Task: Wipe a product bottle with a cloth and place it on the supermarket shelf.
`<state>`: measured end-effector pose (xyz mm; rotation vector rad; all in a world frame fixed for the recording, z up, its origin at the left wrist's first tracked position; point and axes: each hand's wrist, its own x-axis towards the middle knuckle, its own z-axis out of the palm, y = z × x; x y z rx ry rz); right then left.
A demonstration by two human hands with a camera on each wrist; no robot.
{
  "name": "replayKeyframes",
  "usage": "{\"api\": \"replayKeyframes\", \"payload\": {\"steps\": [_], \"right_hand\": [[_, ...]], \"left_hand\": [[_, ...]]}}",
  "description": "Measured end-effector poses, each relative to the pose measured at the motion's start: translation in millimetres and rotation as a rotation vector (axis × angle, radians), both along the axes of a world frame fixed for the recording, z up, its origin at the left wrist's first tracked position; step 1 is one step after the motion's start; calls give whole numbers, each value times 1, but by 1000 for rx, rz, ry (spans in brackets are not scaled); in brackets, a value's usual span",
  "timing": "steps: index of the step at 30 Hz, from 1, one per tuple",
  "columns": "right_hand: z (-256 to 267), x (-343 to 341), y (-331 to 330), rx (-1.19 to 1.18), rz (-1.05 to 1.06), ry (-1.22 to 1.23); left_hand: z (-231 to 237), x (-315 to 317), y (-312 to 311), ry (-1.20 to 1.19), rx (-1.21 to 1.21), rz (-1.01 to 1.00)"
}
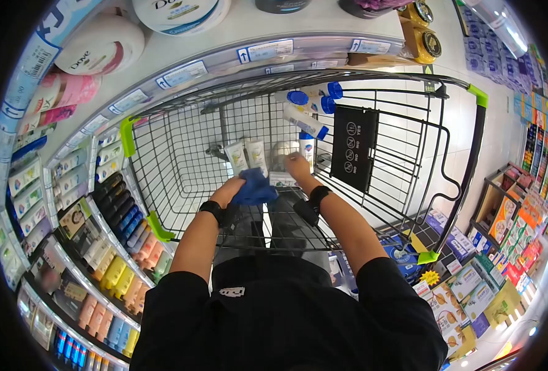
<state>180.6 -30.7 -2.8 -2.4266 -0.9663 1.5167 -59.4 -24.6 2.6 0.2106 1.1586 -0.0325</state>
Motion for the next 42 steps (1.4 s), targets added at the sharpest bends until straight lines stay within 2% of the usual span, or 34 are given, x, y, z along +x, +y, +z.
{"api": "replayKeyframes", "payload": {"steps": [1,3,4,7,10,12,14,16,19,22,24,26,27,28,29,31,34,36,38,39,41,42], "right_hand": [[-9,-6,-6,-3,55,12],[-24,-19,-16,-8,160,39],[-25,-24,-15,-46,156,93],[-53,-41,-23,-88,35,233],[-69,-54,-27,79,-2,244],[-74,-56,-23,84,-15,277],[-73,-61,-18,66,-42,319],[-65,-61,-13,24,-83,361],[-72,-55,-5,-209,-152,648],[-47,-52,4,-375,-366,704],[-30,-50,10,-358,-383,706],[-3,-46,24,-392,-330,718],[28,-43,39,-433,-269,729],[47,-42,48,-475,-208,737],[36,-44,41,-406,-213,782],[9,-50,26,-259,-222,869],[30,-34,33,-148,32,795],[64,-22,39,-119,-33,910],[100,-16,38,-73,-113,945],[126,-15,37,-26,-146,953],[191,-15,36,81,-193,958],[217,-16,31,141,-235,1003]], "left_hand": [[0,-1,-2,-33,64,17],[7,12,7,25,201,-139],[17,24,16,53,269,-219],[32,51,32,375,413,-438],[-7,51,29,425,341,-459],[-48,43,12,296,241,-330],[-56,36,8,197,158,-213],[-40,33,9,119,93,-109],[-21,31,13,9,-22,24],[-6,26,15,-60,-105,146],[-37,12,-9,-180,409,-30],[-47,5,-16,-242,619,-116],[-43,5,-15,-247,574,-112],[-33,9,-11,-231,445,-62],[-22,13,-7,-207,319,-7],[19,29,11,-113,-93,186],[47,31,8,-126,86,173],[61,24,8,-236,-37,310],[100,17,18,-349,-160,379],[69,2,6,-422,-171,415],[166,11,28,-613,-92,469],[186,13,29,-704,-99,468]]}}
